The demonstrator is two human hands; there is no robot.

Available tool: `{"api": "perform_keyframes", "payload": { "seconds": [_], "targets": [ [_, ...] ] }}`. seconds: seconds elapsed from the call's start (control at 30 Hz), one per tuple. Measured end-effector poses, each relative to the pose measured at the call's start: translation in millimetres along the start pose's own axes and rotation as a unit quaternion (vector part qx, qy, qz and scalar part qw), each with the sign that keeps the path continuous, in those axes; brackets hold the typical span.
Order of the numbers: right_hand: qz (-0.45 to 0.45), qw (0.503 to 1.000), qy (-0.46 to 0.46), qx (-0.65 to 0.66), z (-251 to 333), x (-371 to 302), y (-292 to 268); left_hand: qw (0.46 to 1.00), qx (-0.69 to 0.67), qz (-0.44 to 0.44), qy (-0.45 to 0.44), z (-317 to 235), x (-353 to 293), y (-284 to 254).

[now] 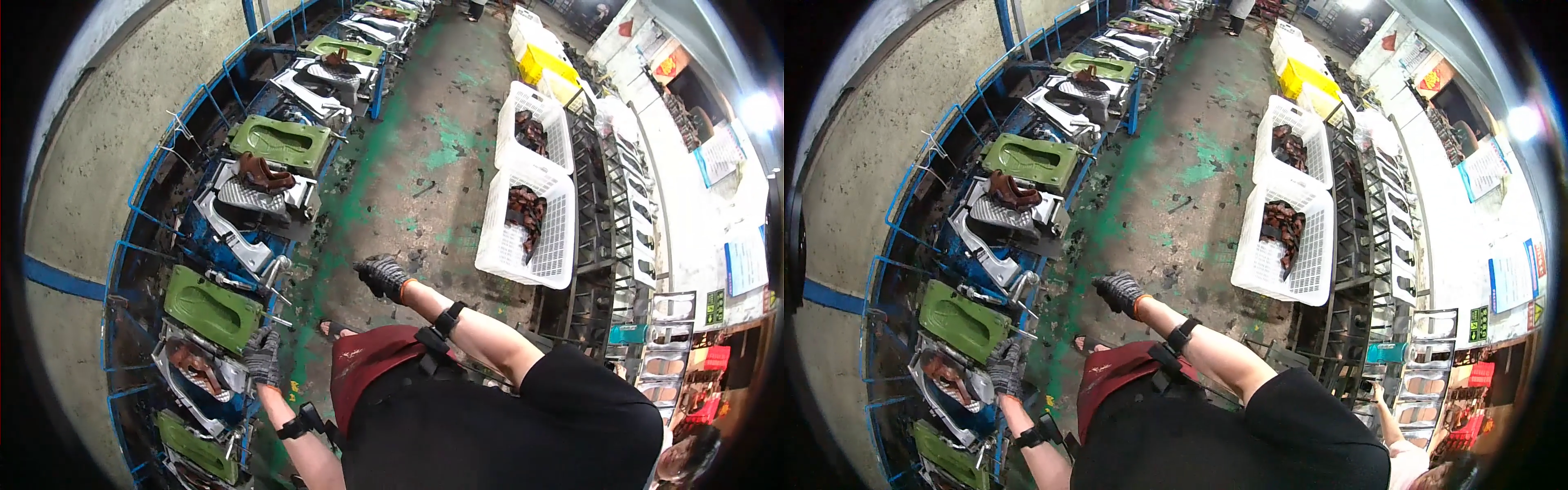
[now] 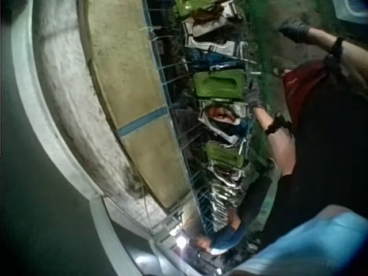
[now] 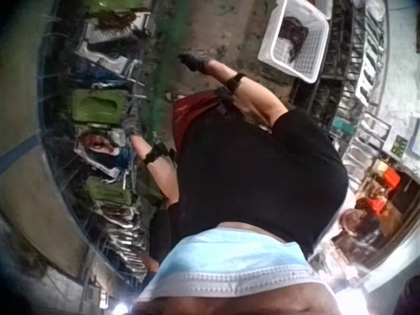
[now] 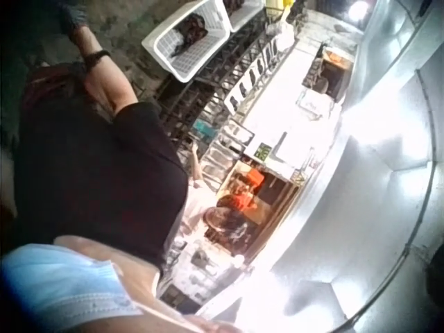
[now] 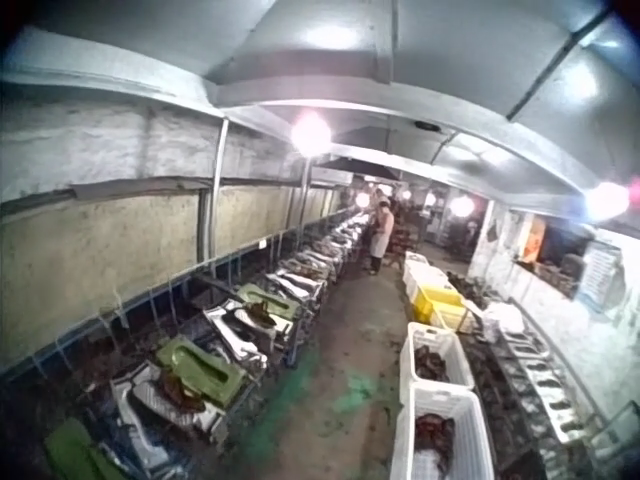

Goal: Operating an assembly line conveyor system to place shoe components into molds for processing.

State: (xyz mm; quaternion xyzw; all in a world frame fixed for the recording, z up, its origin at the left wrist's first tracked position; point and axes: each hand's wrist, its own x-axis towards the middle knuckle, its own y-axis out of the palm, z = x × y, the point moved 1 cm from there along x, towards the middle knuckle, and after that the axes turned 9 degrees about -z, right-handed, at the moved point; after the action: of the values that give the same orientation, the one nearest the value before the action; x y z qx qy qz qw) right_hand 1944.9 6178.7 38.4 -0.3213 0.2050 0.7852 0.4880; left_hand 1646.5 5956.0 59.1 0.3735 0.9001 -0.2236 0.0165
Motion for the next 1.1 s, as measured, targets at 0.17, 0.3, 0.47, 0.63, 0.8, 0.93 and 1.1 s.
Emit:
{"api": "perform_keyframes", "payload": {
  "seconds": [0.17, 0.3, 0.47, 0.63, 0.8, 0.93, 1.1],
  "targets": [
    [-0.01, 1.0, -0.013, 0.004, 42, 47, -6, 0.995, 0.084, 0.043, -0.038, -44, 92, 68],
    [-0.018, 0.999, 0.026, 0.04, 60, 109, 10, 0.955, 0.249, 0.067, 0.145, -71, 163, 122],
    [-0.022, 0.999, -0.033, -0.032, 121, 157, 32, 0.9, 0.324, 0.059, 0.286, -97, 263, 202],
    [-0.021, 0.995, -0.092, -0.036, 158, 231, 39, 0.836, 0.465, 0.108, 0.269, -110, 328, 253],
    [-0.054, 0.948, -0.225, -0.219, 201, 293, 43, 0.815, 0.528, 0.153, 0.183, -106, 346, 269],
    [0.065, 0.849, -0.364, -0.379, 226, 330, 69, 0.882, 0.395, 0.039, 0.254, -101, 326, 272],
    [0.142, 0.808, -0.295, -0.49, 240, 360, 83, 0.911, 0.338, -0.041, 0.233, -108, 309, 287]
  ]
}}
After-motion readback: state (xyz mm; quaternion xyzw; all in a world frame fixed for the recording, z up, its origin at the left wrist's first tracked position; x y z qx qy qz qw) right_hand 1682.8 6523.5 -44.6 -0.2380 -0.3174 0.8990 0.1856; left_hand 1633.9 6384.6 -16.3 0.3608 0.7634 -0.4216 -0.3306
